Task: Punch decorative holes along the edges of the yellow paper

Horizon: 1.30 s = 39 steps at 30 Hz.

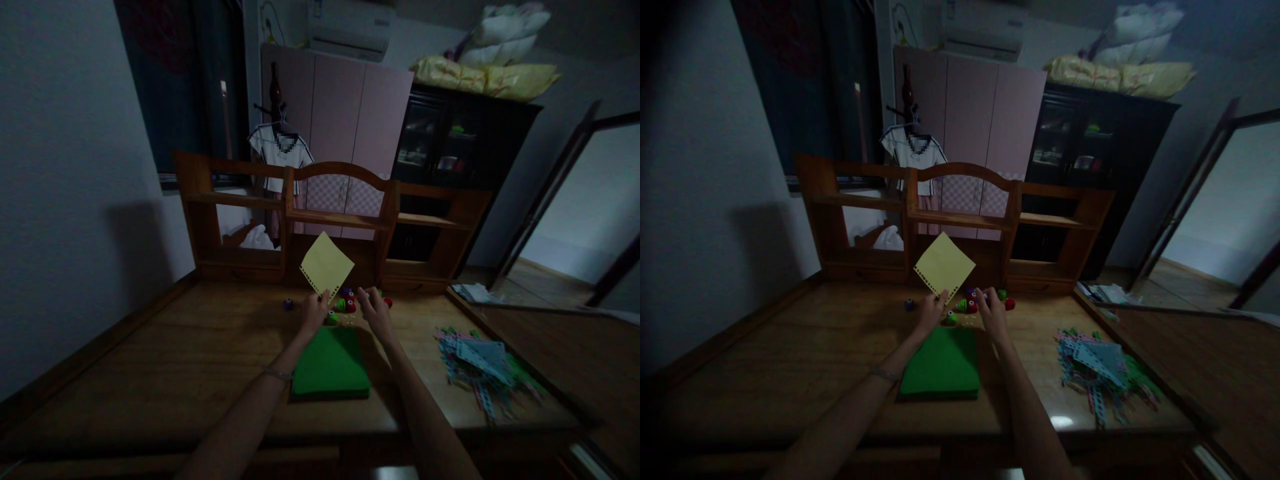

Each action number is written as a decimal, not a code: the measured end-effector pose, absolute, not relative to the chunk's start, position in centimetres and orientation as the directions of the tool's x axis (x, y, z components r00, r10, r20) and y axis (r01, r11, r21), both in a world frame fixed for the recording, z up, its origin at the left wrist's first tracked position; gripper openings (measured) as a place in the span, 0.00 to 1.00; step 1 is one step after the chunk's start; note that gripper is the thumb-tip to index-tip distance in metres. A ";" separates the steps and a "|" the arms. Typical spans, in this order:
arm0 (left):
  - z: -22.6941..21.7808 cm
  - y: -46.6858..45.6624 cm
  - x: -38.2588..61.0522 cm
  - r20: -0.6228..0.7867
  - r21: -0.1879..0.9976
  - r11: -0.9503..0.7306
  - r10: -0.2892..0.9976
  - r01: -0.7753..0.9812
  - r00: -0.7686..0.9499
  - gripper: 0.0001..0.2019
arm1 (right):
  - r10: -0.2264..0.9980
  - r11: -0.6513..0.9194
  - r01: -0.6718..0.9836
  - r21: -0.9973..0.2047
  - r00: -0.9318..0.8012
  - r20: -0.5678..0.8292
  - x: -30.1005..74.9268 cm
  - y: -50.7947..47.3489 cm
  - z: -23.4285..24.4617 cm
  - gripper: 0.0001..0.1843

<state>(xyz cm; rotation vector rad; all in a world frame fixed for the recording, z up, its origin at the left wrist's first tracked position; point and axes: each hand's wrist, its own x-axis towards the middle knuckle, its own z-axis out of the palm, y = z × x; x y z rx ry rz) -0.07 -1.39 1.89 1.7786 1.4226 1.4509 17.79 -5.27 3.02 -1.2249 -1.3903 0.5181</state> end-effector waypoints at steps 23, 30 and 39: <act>2.0 -1.4 -0.3 0.450 0.829 -0.390 0.891 0.400 -0.063 0.25 | 0.900 0.344 0.298 -0.890 0.164 0.403 18.0 -5.3 3.8 0.19; 1.8 -1.0 -0.4 0.423 0.837 -0.351 0.902 0.420 -0.089 0.25 | 0.864 0.212 0.860 -0.464 0.056 0.500 18.5 -5.3 1.2 0.11; 1.5 -1.0 -0.2 0.424 0.856 -0.403 0.906 0.324 0.006 0.25 | 0.909 0.241 0.175 -0.955 0.303 0.285 18.1 -4.6 3.6 0.28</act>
